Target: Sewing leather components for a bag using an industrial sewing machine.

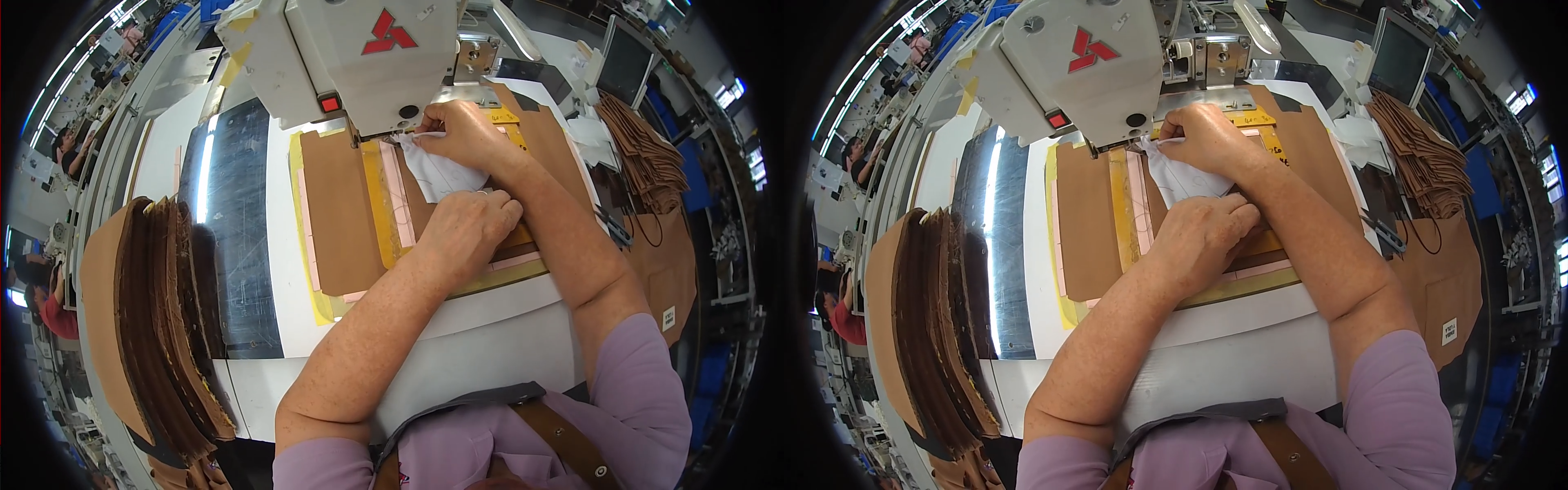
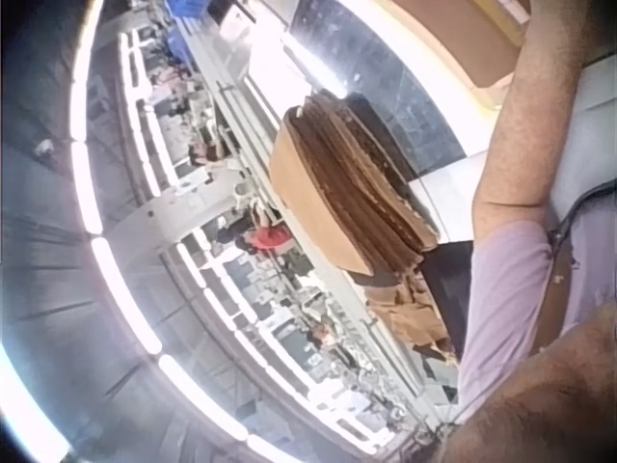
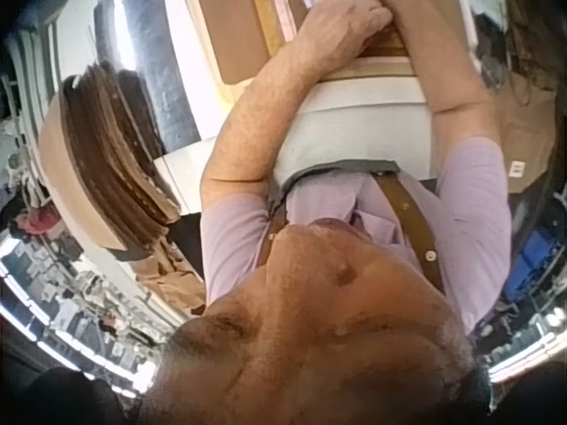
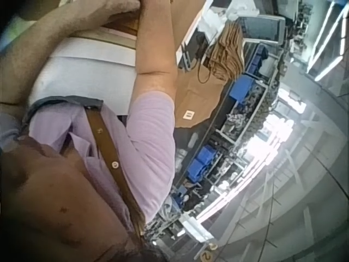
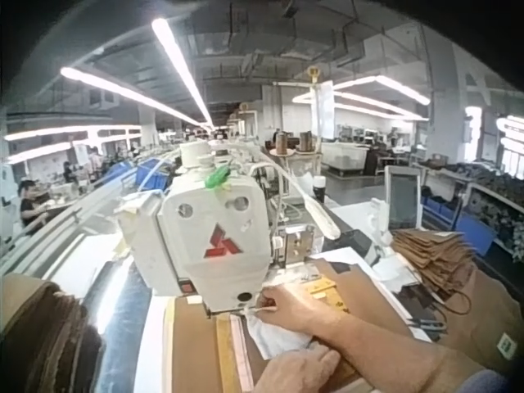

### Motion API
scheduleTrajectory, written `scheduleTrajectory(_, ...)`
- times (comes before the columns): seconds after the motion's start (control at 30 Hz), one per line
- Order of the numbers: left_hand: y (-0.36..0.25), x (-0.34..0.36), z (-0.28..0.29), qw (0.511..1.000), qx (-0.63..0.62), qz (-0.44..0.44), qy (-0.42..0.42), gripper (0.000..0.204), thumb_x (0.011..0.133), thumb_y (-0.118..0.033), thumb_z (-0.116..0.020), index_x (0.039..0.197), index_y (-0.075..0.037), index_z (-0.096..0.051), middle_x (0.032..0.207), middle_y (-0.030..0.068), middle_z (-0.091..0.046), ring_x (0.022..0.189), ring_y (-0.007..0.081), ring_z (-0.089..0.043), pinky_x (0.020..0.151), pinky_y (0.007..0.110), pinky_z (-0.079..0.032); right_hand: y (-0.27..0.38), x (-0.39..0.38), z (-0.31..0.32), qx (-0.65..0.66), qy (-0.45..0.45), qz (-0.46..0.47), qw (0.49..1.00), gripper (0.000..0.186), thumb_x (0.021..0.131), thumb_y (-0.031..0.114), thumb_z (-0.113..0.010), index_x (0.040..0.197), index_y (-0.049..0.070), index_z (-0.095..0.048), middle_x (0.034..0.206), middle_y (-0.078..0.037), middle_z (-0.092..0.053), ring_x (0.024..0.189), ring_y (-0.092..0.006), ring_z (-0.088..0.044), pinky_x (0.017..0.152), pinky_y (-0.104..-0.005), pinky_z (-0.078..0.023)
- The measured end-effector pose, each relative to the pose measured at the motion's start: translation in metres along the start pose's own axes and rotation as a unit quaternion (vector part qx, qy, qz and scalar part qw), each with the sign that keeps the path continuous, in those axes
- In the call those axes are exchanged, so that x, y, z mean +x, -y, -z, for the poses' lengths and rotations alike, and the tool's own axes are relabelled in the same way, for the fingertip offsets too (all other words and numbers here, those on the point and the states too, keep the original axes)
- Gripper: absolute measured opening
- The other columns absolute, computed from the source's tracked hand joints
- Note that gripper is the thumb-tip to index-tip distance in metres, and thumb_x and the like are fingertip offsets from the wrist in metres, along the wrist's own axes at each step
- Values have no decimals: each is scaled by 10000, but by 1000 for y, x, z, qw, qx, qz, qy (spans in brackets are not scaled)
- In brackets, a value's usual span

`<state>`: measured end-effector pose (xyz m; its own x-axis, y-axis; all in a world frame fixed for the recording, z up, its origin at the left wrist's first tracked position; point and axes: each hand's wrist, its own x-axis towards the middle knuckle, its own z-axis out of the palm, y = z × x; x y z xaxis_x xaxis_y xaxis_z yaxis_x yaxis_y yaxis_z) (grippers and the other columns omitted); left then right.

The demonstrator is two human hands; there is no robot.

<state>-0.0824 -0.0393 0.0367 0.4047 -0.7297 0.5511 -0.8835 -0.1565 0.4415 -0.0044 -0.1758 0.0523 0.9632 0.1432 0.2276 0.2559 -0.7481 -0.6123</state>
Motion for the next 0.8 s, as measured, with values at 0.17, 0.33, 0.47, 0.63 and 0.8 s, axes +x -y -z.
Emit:
scheduleTrajectory(0.17,0,-1,1,1000,18,1,14,127,752,-30,-639,855,-56,-570,814,93,-591,760,314,-623,638,422,-491,-9,2,13,-54,33,19,998,246,738,174,-765,882,-19,-713,846,-170,-712,778,-291,-691,733,-356,-541)
scheduleTrajectory(0.33,3,-2,1,999,31,2,36,122,751,-35,-638,848,-60,-569,818,86,-592,770,304,-626,638,421,-496,-12,5,9,292,-17,-95,951,220,862,125,-716,1019,-25,-682,854,-70,-710,741,-120,-634,679,-279,-518)
scheduleTrajectory(0.47,3,-1,-1,1000,19,-11,17,127,744,-28,-631,853,-53,-571,828,86,-599,781,306,-626,635,421,-496,1,1,-10,382,45,-46,922,262,891,147,-725,1086,-19,-671,961,-44,-699,876,-72,-614,791,-239,-497)
scheduleTrajectory(0.63,2,0,-1,1000,18,-9,23,139,736,-22,-628,862,-46,-573,836,89,-603,795,311,-623,635,420,-496,-8,5,-19,370,34,-57,927,297,875,106,-732,1127,-38,-669,1027,-57,-704,931,-88,-628,850,-254,-500)
scheduleTrajectory(0.8,1,1,0,1000,10,-6,17,146,733,-14,-629,864,-40,-568,832,94,-601,801,314,-621,641,422,-495,-6,7,-23,229,-6,-14,973,286,858,85,-723,1115,-34,-682,1002,-101,-733,903,-119,-669,819,-279,-525)
